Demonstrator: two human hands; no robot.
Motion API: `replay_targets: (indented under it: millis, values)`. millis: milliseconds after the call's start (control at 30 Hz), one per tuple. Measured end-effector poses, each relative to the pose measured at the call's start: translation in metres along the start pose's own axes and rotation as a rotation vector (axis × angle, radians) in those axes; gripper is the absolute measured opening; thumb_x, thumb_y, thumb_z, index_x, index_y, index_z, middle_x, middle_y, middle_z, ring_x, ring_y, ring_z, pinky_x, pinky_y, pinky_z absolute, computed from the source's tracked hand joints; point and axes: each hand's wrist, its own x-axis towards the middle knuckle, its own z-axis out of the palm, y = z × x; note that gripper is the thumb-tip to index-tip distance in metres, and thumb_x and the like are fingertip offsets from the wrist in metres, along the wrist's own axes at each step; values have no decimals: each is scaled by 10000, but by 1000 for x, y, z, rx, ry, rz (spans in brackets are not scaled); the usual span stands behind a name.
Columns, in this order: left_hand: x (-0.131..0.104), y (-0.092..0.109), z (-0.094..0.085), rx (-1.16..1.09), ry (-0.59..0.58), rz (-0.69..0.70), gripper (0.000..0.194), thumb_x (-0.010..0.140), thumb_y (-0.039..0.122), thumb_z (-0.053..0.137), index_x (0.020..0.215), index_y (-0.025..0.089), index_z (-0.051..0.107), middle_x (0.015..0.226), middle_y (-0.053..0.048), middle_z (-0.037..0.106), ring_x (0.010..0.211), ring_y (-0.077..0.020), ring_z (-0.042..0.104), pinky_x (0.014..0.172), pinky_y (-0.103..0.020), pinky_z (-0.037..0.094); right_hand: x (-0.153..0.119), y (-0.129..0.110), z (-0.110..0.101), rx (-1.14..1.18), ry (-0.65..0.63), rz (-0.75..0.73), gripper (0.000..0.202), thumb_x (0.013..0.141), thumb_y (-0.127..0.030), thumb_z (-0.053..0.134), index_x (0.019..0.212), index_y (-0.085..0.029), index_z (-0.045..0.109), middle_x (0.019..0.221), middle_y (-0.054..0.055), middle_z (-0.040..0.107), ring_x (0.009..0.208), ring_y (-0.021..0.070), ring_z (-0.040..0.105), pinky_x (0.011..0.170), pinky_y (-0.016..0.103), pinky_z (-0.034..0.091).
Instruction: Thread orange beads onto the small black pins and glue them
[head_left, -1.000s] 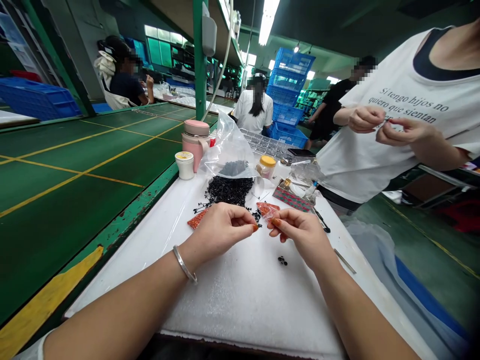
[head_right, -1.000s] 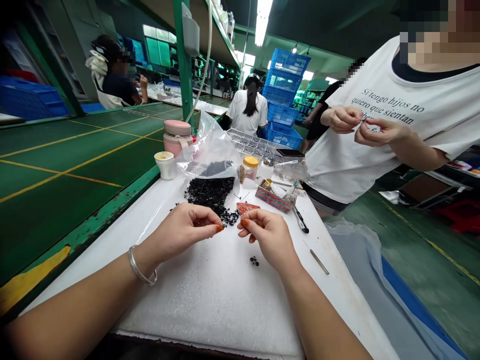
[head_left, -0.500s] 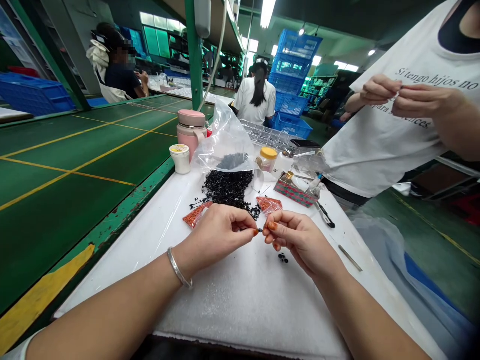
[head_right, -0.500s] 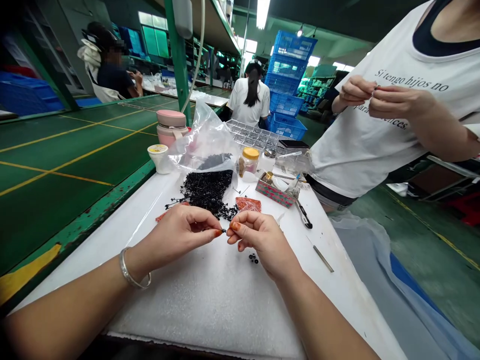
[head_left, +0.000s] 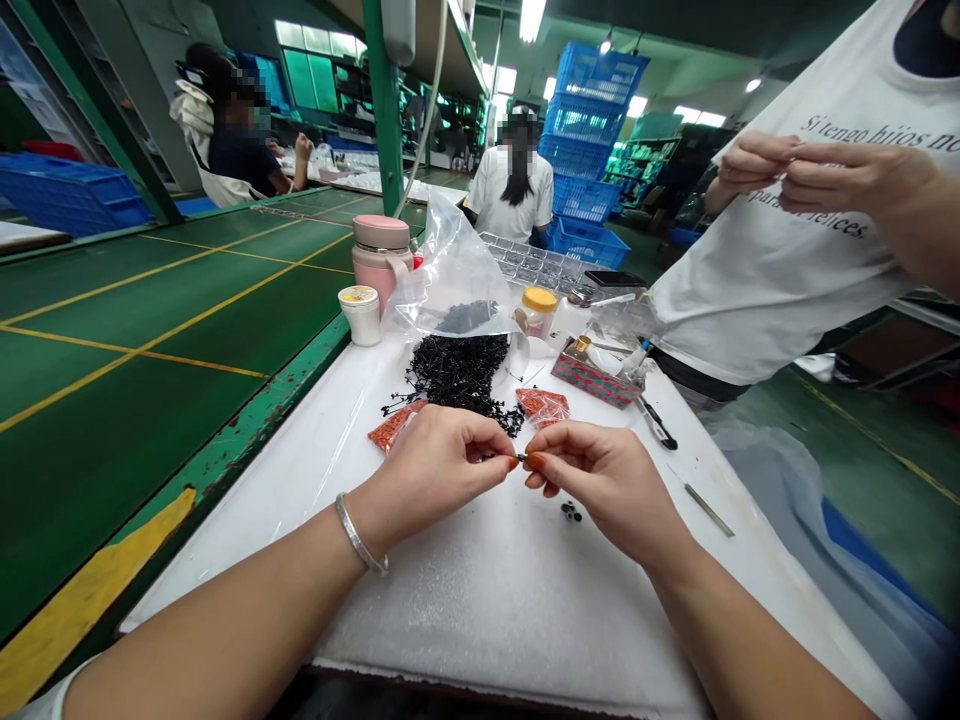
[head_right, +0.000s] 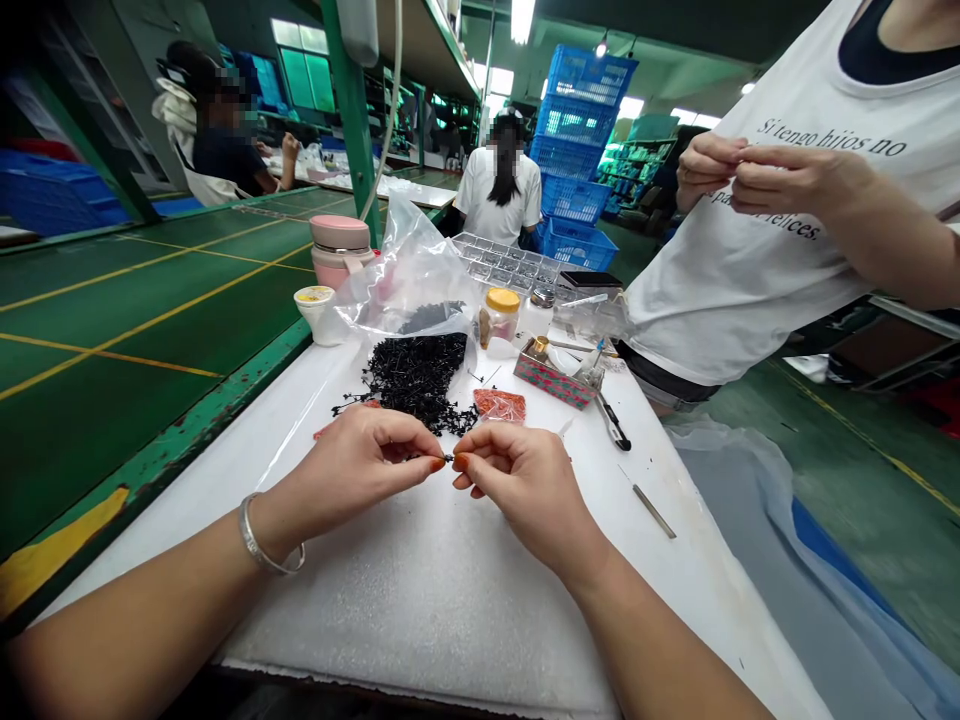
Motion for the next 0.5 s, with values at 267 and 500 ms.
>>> replay_targets:
  millis: [267, 500]
  values:
    - [-2, 2, -3, 34, 17, -3, 172, 809, 237, 594, 807, 230, 766, 750, 36, 728, 678, -108, 621, 600, -214, 390, -1, 8, 2, -237, 52, -135, 123, 833, -268, 630, 882, -200, 720, 727, 15, 731, 668, 149, 709, 613, 243, 568]
    - [1, -1, 0, -56, 28, -74, 181, 806, 274, 605, 838, 224, 776, 747, 6, 735, 689, -141, 642, 615, -228, 431, -2, 5, 5, -409, 113, -210, 122, 837, -229, 603, 860, -217, 722, 717, 1, 739, 647, 151, 711, 614, 248, 553]
